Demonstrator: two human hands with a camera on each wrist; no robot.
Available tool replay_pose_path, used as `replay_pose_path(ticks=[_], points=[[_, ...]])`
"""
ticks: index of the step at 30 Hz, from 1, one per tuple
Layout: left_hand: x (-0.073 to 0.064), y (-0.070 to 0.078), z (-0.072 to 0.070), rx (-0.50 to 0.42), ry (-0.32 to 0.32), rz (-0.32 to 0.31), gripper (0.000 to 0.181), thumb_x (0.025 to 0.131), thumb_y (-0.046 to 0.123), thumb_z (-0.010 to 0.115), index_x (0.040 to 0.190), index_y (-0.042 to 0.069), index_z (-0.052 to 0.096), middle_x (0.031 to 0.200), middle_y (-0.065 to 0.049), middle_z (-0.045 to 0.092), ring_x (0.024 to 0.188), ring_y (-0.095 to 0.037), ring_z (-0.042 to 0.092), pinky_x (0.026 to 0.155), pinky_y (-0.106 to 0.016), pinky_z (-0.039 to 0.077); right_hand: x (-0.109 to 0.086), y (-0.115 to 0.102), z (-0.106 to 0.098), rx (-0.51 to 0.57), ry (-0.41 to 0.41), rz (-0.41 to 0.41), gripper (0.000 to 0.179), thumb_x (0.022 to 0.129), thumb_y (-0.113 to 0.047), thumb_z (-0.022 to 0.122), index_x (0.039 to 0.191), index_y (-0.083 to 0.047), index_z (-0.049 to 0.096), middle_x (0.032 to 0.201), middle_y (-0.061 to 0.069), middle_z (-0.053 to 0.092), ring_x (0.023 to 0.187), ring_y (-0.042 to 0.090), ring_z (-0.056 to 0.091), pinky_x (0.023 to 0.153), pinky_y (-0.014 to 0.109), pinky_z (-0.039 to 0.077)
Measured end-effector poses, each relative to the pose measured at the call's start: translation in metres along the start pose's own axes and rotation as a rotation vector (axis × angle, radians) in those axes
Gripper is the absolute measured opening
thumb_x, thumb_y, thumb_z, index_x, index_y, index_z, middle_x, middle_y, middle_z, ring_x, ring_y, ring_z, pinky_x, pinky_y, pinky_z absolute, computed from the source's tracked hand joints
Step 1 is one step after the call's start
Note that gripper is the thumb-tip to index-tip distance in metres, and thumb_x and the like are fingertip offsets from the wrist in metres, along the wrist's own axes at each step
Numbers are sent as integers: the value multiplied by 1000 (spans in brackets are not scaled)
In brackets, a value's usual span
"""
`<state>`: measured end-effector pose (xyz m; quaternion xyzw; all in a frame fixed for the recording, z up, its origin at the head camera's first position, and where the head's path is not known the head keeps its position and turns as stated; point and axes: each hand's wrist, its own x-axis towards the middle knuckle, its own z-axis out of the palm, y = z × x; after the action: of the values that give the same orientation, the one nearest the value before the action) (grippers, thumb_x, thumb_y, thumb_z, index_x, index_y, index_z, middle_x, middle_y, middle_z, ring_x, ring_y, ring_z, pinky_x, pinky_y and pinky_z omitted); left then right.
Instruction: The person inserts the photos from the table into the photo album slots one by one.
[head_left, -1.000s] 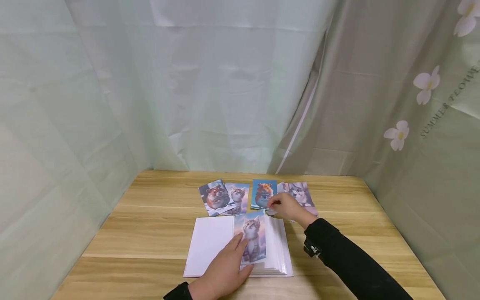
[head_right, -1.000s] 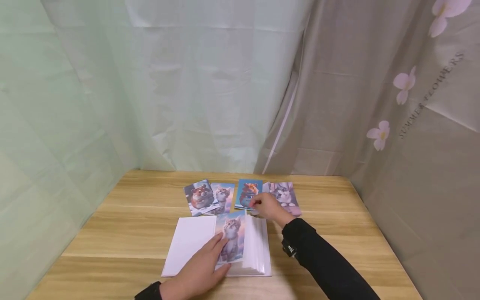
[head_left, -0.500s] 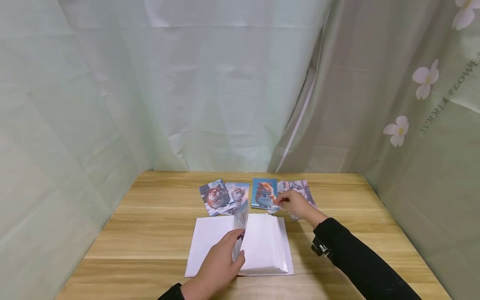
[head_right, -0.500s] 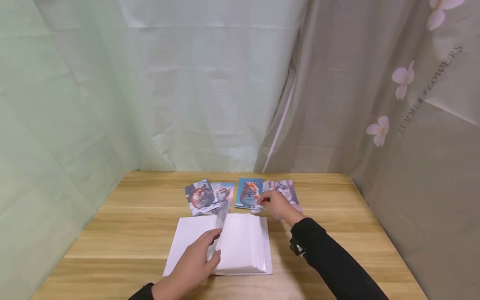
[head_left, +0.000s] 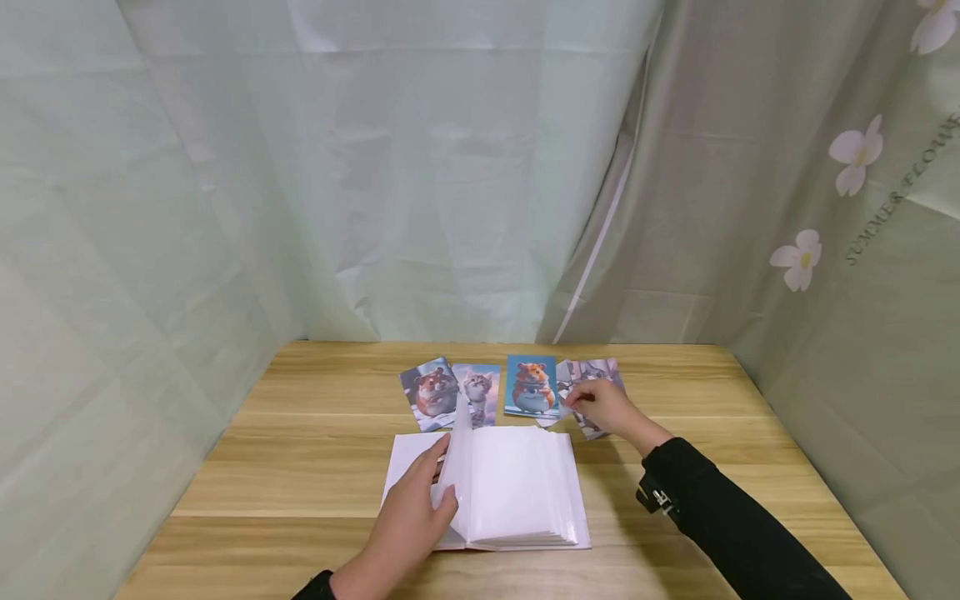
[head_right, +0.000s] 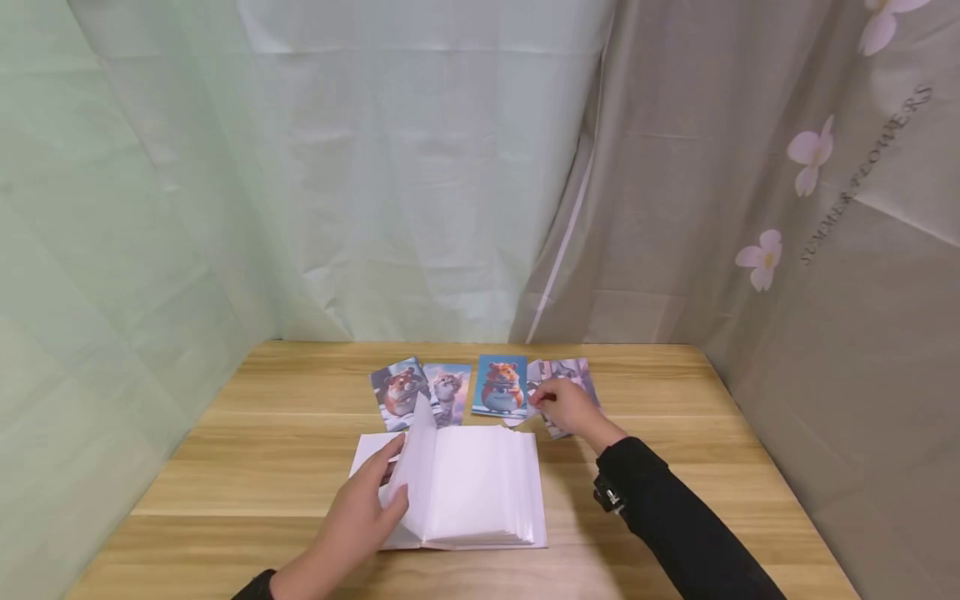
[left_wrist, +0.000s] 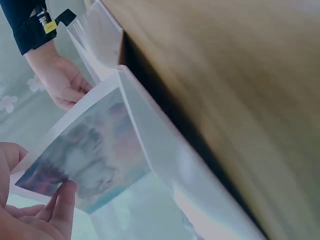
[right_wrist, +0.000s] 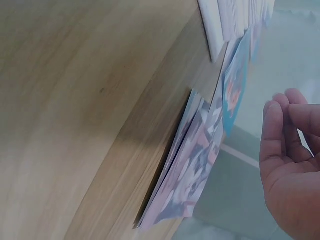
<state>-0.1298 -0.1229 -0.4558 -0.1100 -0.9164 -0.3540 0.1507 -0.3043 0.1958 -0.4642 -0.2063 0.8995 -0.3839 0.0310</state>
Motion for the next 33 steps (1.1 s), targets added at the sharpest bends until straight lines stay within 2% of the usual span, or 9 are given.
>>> replay_pose_path(ticks=[4,7,10,14,16,20,23,27,33], points=[[-5,-6,-5,22,43,-18,69,82,2,73,146,2,47,142,-15,55,107,-25,68,86,-43,57,-1,6,-3,23,-11,29,11,94,3,62,97,5,73,91,16,69,72,18,57,62,27,50],[-8,-12,-7,39,66,-15,71,81,1,75,146,0,46,147,-16,50,111,-31,66,86,-45,57,-2,9,-6,10,-4,66,11,95,1,63,97,3,73,92,14,69,74,19,57,63,28,50],[-11,-19,-10,80,94,22,68,79,-1,76,142,-2,51,148,-13,50,118,-33,62,89,-47,55,-3,10,-9,-18,15,88,10,94,0,64,96,1,74,92,9,69,77,18,57,68,30,50],[-16,-29,-16,155,118,75,53,76,-3,79,127,-3,65,138,-8,61,118,-29,63,91,-44,55,-5,12,-11,-36,12,97,10,95,0,64,96,1,74,91,7,69,78,19,58,70,32,51],[-19,-33,-18,194,100,76,43,75,-2,79,118,-2,71,132,-8,65,115,-27,65,91,-43,55,-6,14,-12,-45,8,96,11,95,0,63,97,1,74,92,7,70,79,18,58,70,31,51],[-23,-39,-22,232,10,30,31,78,3,79,109,0,74,129,-10,67,114,-29,66,94,-45,53,-10,18,-13,-62,16,79,11,94,2,63,94,2,74,92,8,70,80,18,58,70,31,51],[-25,-42,-22,248,-51,10,31,79,6,79,108,-1,74,129,-13,66,115,-32,65,97,-46,52,-12,19,-14,-63,27,73,10,92,3,64,93,2,74,91,8,70,80,18,58,70,31,50],[-26,-47,-21,271,-110,13,33,78,9,81,108,-2,74,128,-16,66,115,-34,64,98,-47,51,-13,21,-15,-70,30,83,10,92,3,64,94,2,75,90,7,70,80,19,58,70,32,50],[-28,-51,-20,257,-191,2,36,76,11,84,108,0,73,126,-20,66,114,-37,64,97,-50,50,-15,22,-15,-75,36,101,10,92,2,64,94,1,75,89,6,69,80,19,57,70,32,49]])
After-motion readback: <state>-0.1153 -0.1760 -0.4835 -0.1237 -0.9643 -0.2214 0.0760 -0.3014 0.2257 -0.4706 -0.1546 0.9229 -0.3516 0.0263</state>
